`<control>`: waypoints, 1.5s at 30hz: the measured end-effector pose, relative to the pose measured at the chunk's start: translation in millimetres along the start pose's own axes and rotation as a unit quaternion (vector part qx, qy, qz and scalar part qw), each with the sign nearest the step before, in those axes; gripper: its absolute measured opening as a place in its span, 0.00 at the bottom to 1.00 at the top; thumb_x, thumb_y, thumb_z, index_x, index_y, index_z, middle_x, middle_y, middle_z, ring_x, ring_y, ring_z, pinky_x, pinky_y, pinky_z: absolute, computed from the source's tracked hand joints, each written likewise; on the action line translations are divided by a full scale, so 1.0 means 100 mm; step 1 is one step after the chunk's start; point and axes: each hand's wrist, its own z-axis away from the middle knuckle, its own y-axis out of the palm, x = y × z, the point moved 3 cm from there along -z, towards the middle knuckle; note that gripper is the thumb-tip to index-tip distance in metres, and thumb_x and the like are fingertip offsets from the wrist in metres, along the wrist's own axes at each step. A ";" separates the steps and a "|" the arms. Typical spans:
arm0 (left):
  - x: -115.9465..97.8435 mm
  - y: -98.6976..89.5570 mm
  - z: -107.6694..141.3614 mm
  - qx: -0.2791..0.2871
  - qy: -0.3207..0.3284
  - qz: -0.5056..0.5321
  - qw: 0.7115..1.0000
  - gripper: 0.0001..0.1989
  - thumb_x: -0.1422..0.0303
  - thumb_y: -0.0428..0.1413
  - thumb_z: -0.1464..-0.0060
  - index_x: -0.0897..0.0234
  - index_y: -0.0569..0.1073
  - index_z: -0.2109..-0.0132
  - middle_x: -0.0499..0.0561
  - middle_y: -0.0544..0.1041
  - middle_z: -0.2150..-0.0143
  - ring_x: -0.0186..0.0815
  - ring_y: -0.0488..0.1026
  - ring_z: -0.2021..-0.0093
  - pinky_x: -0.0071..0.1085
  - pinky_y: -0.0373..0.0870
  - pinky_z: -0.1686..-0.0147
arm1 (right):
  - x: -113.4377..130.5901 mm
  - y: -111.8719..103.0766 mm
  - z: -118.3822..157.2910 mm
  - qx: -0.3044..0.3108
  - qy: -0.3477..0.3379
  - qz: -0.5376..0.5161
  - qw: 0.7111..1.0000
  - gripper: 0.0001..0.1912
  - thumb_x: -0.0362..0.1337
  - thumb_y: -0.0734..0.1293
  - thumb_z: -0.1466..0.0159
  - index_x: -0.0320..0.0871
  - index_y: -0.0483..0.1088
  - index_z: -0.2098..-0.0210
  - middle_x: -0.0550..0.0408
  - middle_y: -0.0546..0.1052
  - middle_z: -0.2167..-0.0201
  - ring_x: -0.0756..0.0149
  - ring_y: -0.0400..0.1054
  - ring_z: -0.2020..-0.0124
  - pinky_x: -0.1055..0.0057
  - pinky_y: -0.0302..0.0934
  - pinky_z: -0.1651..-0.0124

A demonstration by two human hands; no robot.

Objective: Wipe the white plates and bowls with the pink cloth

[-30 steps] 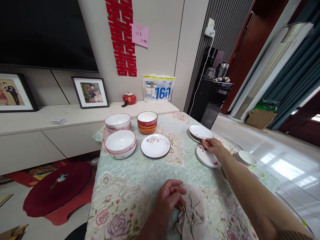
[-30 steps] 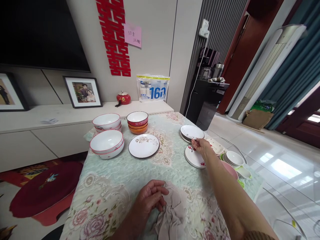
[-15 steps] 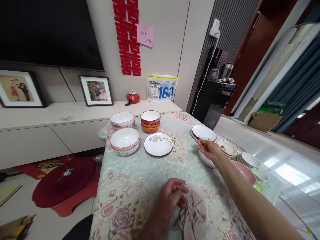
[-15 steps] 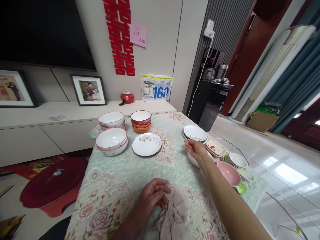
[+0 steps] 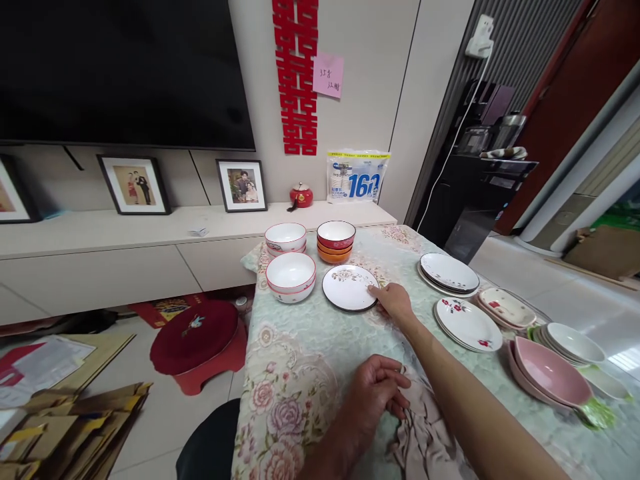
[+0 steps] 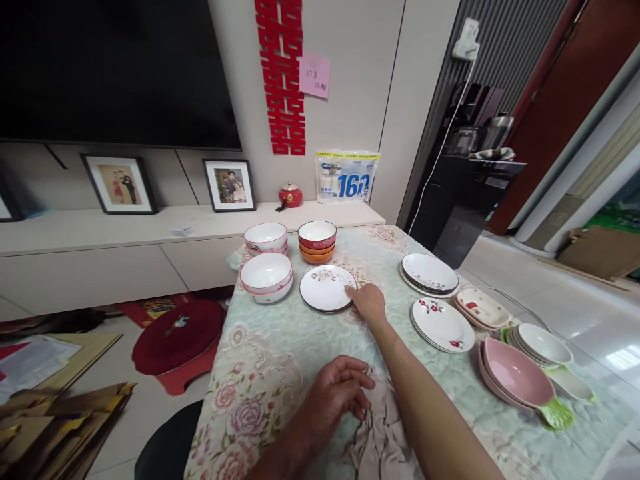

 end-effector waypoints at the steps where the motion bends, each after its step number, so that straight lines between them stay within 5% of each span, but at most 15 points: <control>1: -0.01 0.00 0.00 -0.002 -0.001 0.000 1.000 0.16 0.71 0.53 0.58 0.71 0.69 0.58 0.54 0.75 0.64 0.30 0.71 0.75 0.28 0.66 0.75 | 0.00 0.00 -0.03 -0.004 -0.001 0.015 1.000 0.21 0.43 0.71 0.44 0.43 0.62 0.86 0.60 0.59 0.95 0.73 0.56 0.90 0.76 0.45 0.85; 12: 0.00 -0.03 -0.03 -0.007 -0.011 0.042 0.999 0.18 0.71 0.54 0.61 0.70 0.69 0.58 0.53 0.76 0.66 0.31 0.72 0.75 0.28 0.65 0.76 | -0.09 0.00 0.01 0.027 0.051 -0.046 0.997 0.10 0.35 0.70 0.47 0.43 0.63 0.76 0.64 0.62 0.92 0.75 0.55 0.91 0.79 0.43 0.88; 19: -0.05 -0.06 -0.01 -0.037 -0.015 0.080 0.996 0.17 0.72 0.57 0.61 0.70 0.70 0.59 0.54 0.77 0.66 0.31 0.72 0.75 0.28 0.66 0.76 | -0.15 -0.11 0.23 0.048 0.061 -0.172 0.982 0.05 0.30 0.65 0.48 0.42 0.62 0.73 0.59 0.70 0.85 0.71 0.65 0.85 0.75 0.65 0.82; 23: -0.07 -0.13 -0.05 -0.080 -0.017 0.145 0.986 0.15 0.68 0.57 0.55 0.70 0.70 0.59 0.58 0.78 0.65 0.36 0.75 0.73 0.32 0.70 0.71 | -0.23 -0.22 0.36 0.062 0.031 -0.232 0.970 0.06 0.30 0.66 0.51 0.42 0.62 0.75 0.57 0.73 0.83 0.69 0.67 0.82 0.71 0.69 0.77; 29: -0.22 -0.27 -0.08 -0.130 -0.002 0.321 0.938 0.24 0.54 0.48 0.43 0.71 0.71 0.52 0.63 0.79 0.57 0.45 0.78 0.60 0.41 0.74 0.60 | -0.45 -0.45 0.59 0.164 -0.012 -0.281 0.946 0.09 0.33 0.70 0.56 0.39 0.66 0.77 0.57 0.73 0.81 0.70 0.65 0.80 0.73 0.62 0.76; 33: -0.27 -0.33 -0.05 -0.141 0.016 0.305 0.942 0.20 0.62 0.56 0.48 0.69 0.72 0.50 0.59 0.80 0.57 0.45 0.77 0.56 0.38 0.73 0.57 | -0.54 -0.48 0.70 0.211 -0.026 -0.288 0.934 0.17 0.34 0.73 0.56 0.41 0.59 0.83 0.64 0.64 0.86 0.78 0.55 0.84 0.79 0.48 0.80; 37: -0.22 -0.36 -0.02 -0.186 0.012 0.232 0.955 0.27 0.79 0.58 0.60 0.71 0.71 0.48 0.57 0.82 0.63 0.45 0.78 0.60 0.39 0.73 0.56 | -0.62 -0.53 0.80 0.175 -0.038 -0.255 0.950 0.22 0.42 0.74 0.51 0.42 0.55 0.82 0.66 0.60 0.86 0.78 0.51 0.84 0.79 0.46 0.80; 41: -0.21 -0.36 0.01 -0.219 0.042 0.220 0.950 0.29 0.78 0.58 0.59 0.71 0.69 0.46 0.57 0.81 0.62 0.44 0.78 0.61 0.40 0.73 0.56 | -0.68 -0.70 1.08 0.139 -0.095 -0.127 0.978 0.17 0.50 0.68 0.42 0.41 0.69 0.72 0.55 0.73 0.75 0.67 0.67 0.71 0.71 0.62 0.65; 45: -0.23 -0.34 0.02 -0.236 0.060 0.217 0.945 0.30 0.77 0.59 0.62 0.69 0.70 0.47 0.58 0.81 0.57 0.45 0.78 0.58 0.40 0.72 0.56 | -0.79 -0.77 1.51 0.125 -0.229 0.087 0.961 0.16 0.47 0.67 0.39 0.45 0.73 0.56 0.50 0.75 0.56 0.57 0.68 0.53 0.64 0.62 0.50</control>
